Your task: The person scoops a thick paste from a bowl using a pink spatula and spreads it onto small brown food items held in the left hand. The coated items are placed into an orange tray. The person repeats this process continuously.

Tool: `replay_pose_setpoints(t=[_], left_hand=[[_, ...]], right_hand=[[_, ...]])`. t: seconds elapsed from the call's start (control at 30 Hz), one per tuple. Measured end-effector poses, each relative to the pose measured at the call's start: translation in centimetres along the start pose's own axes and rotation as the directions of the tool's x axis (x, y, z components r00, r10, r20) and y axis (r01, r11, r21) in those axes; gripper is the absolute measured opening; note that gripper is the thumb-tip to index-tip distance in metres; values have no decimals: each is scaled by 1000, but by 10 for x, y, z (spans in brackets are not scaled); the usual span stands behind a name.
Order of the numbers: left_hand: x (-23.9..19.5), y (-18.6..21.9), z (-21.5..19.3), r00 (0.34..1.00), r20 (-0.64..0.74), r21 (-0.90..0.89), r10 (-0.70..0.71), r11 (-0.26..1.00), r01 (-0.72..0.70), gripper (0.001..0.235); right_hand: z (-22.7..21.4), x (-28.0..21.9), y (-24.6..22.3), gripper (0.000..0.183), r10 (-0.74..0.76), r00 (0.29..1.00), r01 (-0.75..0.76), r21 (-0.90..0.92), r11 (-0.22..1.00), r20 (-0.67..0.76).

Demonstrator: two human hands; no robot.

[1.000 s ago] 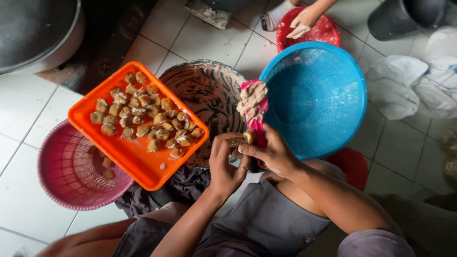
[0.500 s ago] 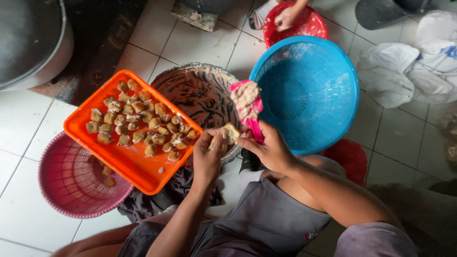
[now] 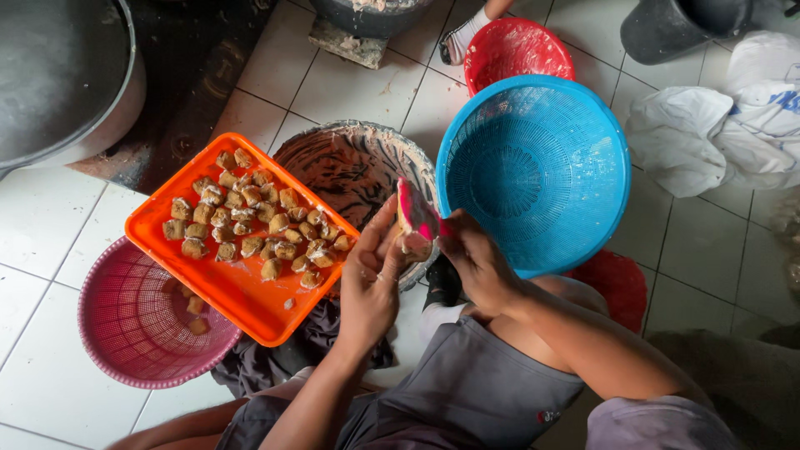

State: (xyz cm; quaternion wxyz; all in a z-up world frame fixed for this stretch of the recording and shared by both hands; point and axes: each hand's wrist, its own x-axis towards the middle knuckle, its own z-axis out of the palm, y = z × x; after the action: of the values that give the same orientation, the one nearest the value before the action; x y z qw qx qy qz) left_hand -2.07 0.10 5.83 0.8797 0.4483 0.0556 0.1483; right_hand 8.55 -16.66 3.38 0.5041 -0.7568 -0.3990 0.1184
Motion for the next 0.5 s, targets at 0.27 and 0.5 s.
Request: replay_pose_setpoints(t=[0.27,0.5], left_hand=[[10,5,-26,991,-132,-47,-10,999,4,48],[0,5,-27,990,140,-346,3,937,46,71]], right_hand=[[-33,18,0,17,160,987,-154,-169,973,21],[-22,16,-13,17,29,998,-40,-222,974,-53]])
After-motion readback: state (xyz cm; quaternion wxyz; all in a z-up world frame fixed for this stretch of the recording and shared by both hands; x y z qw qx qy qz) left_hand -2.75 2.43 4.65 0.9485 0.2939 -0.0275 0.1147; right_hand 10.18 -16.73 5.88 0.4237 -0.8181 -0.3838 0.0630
